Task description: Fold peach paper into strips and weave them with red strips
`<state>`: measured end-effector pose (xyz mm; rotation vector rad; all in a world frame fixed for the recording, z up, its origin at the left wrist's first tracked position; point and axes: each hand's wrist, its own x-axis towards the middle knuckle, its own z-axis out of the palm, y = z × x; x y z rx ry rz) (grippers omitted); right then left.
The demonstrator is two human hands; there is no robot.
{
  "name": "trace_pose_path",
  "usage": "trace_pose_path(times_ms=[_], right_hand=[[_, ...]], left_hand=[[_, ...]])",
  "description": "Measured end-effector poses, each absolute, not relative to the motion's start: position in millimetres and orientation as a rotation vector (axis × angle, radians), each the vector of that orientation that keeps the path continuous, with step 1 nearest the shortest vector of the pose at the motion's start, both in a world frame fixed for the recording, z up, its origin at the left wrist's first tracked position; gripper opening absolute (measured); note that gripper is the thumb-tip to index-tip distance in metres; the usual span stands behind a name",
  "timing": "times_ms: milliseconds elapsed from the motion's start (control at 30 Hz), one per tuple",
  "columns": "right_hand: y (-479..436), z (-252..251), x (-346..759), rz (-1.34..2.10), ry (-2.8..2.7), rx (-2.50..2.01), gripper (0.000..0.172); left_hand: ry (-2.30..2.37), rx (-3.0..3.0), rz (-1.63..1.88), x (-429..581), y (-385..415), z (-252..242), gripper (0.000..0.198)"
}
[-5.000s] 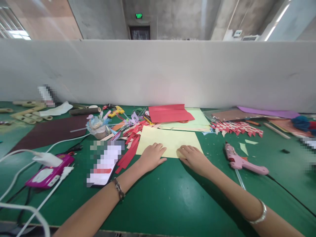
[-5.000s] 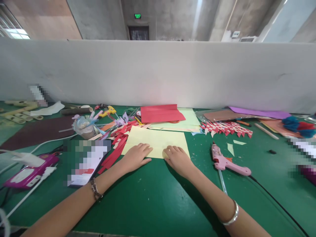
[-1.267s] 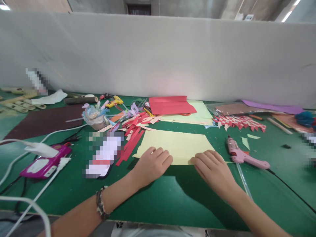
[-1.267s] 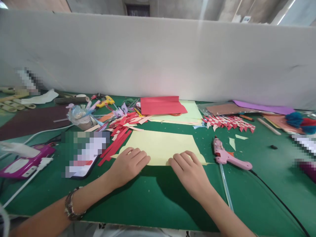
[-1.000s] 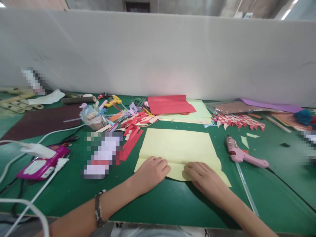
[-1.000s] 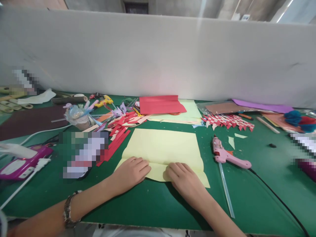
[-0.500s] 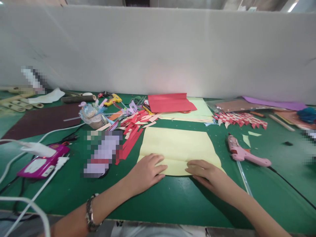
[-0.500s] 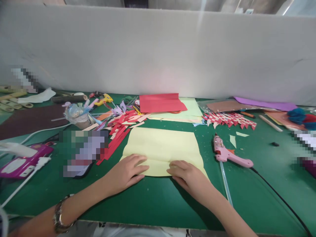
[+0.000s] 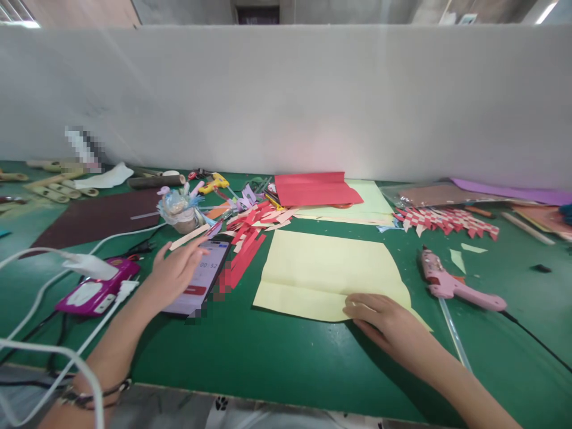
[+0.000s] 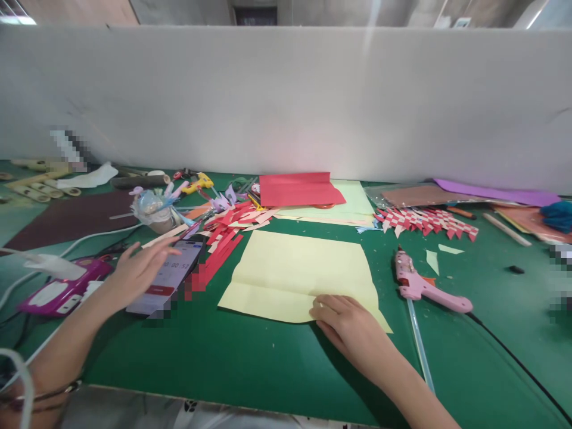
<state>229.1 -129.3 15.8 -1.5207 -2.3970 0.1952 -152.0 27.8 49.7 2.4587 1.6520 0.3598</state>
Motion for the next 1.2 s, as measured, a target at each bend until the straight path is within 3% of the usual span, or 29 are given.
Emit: trace_pose_path(times_ms=[100, 233, 400, 533, 767, 1000, 1200], right_hand=[[-129, 16, 229, 0.18, -2.397, -1.514, 0.024], [-128, 16, 227, 0.154, -2.41, -1.532, 0.024], [-127, 10, 226, 0.069, -2.415, -1.508, 0.026], [-127, 6, 227, 0.063, -2.414, -1.494, 0.027], [-122, 14, 228, 0.161, -2.435, -1.498, 0.026], [-101, 12, 228, -0.046, -2.598, -1.475, 0.029], [-97, 5, 225, -0.264, -2.609, -1.513, 0.023]], left_hand=[[1.743, 2.483, 0.271, -156, 32, 39, 0.042], [1.62, 2.605, 0.5, -130, 18, 50, 0.04], [0.941, 2.73, 0.317, -64, -20, 58, 0.031], [0.549, 2.855, 0.163, -22, -35, 39, 0.047], [0.426, 3.041, 0.049, -2, -26, 24, 0.018], [0.379, 3.22, 0.261, 2, -17, 14, 0.03], [0.424, 3.16, 0.187, 2, -12, 8, 0.026]])
